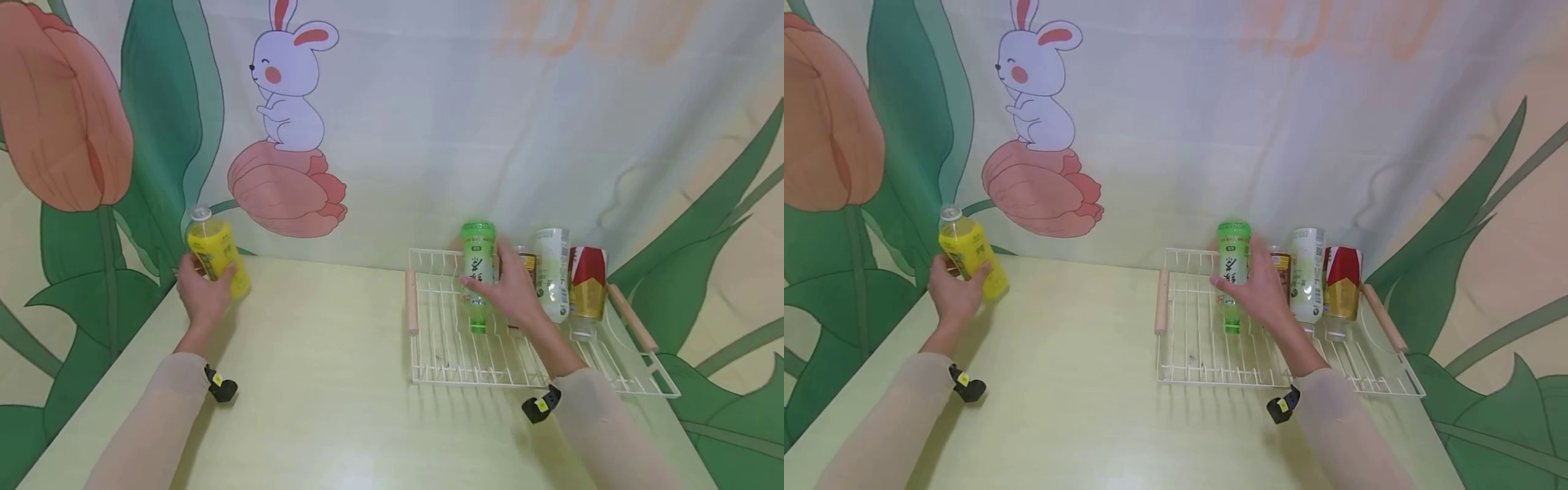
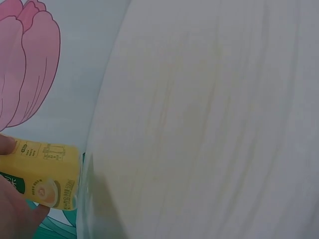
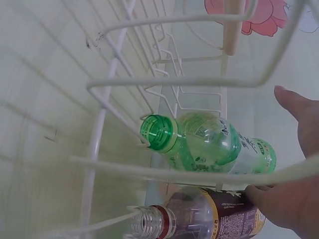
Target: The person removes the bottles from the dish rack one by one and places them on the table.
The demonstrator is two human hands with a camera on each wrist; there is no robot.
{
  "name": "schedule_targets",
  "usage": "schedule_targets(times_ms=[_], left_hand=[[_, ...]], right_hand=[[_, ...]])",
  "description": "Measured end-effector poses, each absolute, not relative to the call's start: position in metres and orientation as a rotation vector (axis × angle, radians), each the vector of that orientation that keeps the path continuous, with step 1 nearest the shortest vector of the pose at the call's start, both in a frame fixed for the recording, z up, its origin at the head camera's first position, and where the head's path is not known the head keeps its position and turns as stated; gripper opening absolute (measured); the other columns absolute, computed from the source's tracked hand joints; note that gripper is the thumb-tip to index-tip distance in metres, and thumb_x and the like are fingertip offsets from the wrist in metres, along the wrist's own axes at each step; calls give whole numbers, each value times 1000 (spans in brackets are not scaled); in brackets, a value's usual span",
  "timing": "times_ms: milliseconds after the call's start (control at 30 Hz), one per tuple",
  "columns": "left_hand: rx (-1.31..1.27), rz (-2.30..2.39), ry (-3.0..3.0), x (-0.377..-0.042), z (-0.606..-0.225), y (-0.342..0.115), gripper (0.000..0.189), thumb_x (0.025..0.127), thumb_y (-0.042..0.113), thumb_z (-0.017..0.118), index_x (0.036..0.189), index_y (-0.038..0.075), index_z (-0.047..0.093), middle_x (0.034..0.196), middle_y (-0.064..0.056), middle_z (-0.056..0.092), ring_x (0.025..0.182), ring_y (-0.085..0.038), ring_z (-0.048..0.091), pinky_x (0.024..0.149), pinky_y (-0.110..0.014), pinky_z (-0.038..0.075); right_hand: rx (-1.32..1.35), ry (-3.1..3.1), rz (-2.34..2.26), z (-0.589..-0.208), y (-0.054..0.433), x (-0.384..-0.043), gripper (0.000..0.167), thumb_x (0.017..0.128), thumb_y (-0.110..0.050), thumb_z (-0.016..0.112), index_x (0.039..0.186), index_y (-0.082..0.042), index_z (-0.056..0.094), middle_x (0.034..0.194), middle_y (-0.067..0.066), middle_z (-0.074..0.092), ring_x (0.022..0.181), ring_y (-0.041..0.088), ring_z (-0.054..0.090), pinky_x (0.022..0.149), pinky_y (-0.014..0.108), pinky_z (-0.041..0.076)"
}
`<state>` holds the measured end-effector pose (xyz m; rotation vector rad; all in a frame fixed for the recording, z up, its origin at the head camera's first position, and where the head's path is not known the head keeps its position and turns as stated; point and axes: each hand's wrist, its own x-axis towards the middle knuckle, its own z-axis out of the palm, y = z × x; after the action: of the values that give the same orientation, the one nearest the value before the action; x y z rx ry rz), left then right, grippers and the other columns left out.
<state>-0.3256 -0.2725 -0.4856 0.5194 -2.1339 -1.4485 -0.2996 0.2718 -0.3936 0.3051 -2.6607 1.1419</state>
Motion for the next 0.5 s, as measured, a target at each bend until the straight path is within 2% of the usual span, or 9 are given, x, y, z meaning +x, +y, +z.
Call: schedule_targets(times_ms=[167, 333, 500], left_hand=[[492, -1433, -2155, -327, -492, -272, 65, 100, 31, 74, 150, 5, 42, 149, -17, 51, 137, -33, 48, 118, -49, 40], [486, -1433, -2206, -327, -494, -271, 65, 101, 29, 73, 153, 6, 39, 151, -17, 48, 141, -33, 46, 121, -50, 38], [470, -1450, -2237, -328, -488, -271, 67, 102, 26, 72, 155, 6, 36, 154, -17, 46, 146, -33, 44, 124, -51, 34]], right_hand=[[308, -2692, 1129, -395, 271, -299, 95, 92, -35, 85, 164, -6, 30, 148, 21, 50, 125, 42, 55, 101, 62, 50], [309, -2737, 1087, -395, 272, -298, 104, 92, -35, 85, 168, -5, 21, 152, 25, 50, 121, 42, 59, 99, 60, 52], [312, -2761, 1039, -394, 273, -295, 108, 92, -37, 84, 168, -2, 16, 159, 28, 43, 125, 44, 57, 102, 62, 51]])
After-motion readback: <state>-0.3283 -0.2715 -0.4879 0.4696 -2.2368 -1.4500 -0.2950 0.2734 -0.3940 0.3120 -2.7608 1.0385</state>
